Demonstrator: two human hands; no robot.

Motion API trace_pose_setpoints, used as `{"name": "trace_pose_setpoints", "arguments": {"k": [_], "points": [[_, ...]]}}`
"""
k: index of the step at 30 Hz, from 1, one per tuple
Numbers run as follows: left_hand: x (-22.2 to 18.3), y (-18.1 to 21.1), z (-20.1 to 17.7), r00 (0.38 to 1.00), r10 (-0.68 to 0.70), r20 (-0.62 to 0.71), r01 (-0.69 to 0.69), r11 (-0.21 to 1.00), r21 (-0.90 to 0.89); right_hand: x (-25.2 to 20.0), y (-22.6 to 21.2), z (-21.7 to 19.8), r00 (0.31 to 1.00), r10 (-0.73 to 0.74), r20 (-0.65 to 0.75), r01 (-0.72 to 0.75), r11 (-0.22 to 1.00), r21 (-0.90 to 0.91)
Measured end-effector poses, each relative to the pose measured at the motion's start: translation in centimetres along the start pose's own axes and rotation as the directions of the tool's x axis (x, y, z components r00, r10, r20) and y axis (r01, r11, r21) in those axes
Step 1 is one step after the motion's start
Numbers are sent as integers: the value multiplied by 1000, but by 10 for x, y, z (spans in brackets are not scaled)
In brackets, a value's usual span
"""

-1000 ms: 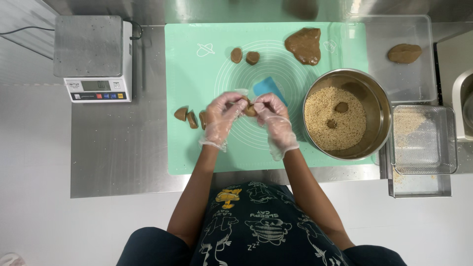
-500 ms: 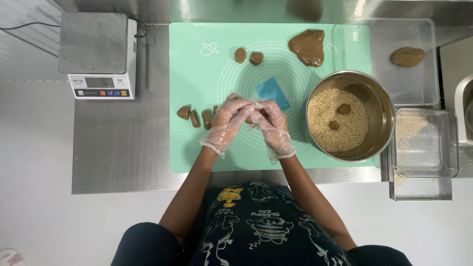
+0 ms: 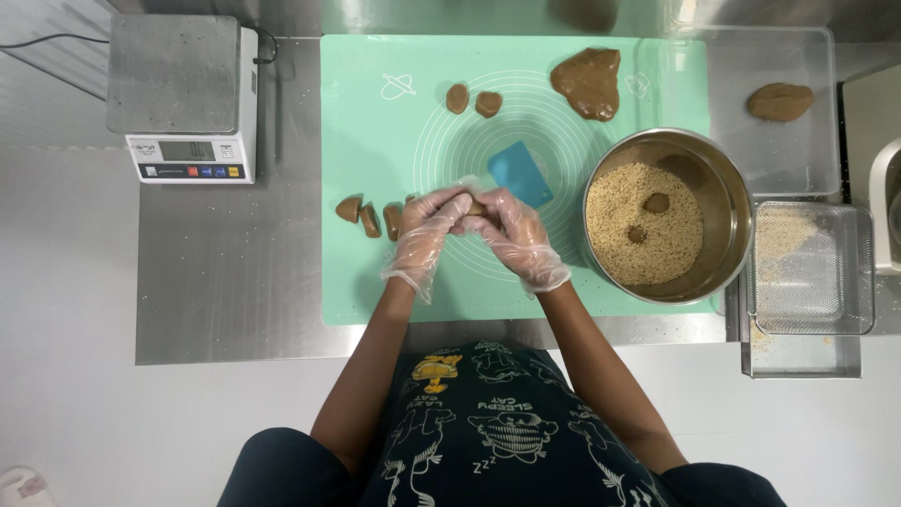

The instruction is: The person prepares dough balls by hand, dipping them in a bowl of seeds and placing them into plastic containers.

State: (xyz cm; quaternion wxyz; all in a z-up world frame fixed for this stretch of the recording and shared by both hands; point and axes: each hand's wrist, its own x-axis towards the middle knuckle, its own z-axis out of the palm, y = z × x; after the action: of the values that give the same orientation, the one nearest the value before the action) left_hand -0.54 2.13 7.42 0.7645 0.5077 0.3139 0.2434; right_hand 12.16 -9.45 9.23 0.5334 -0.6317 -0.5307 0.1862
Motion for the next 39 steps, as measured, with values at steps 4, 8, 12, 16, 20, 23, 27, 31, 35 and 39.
{"name": "trace_pose_setpoints", "arguments": {"k": [4, 8, 12, 16, 20, 23, 27, 31, 35, 39], "points": [[-5, 8, 5, 996, -68, 58, 64, 995, 77, 2, 17, 9, 992, 74, -98, -83, 992, -92], [-17, 9, 17, 990, 140, 37, -145, 952, 270, -2, 16, 21, 944, 318, -83, -290, 925, 244], [-9, 9, 31, 837, 537, 105, -546, 813, 201, -6, 9, 27, 926, 356, -124, -275, 863, 423], [4, 16, 55, 954, 299, -35, -288, 939, 188, -25, 19, 30, 867, 481, -129, -400, 827, 396], [33, 9, 69, 970, 167, 176, -202, 959, 200, -39, 38, -1, 823, 489, -288, -388, 856, 343], [98, -1, 44, 967, -204, 151, 107, 867, 487, -61, 37, -54, 751, 476, -458, -245, 845, 476], [223, -6, -24, 980, 192, -40, -30, 347, 938, -72, 31, -109, 662, 444, -603, -321, 896, 308], [273, -42, -37, 993, 115, -1, -18, 170, 985, -55, 42, -125, 510, 745, -430, -852, 507, -132], [247, -59, -39, 991, 123, -60, -9, 494, 869, -46, 40, -114, 760, 452, -467, -634, 676, -376], [176, -28, -19, 962, -94, -257, 134, 981, 142, -4, 25, -62, 970, 87, -228, -59, 990, 127]]}}
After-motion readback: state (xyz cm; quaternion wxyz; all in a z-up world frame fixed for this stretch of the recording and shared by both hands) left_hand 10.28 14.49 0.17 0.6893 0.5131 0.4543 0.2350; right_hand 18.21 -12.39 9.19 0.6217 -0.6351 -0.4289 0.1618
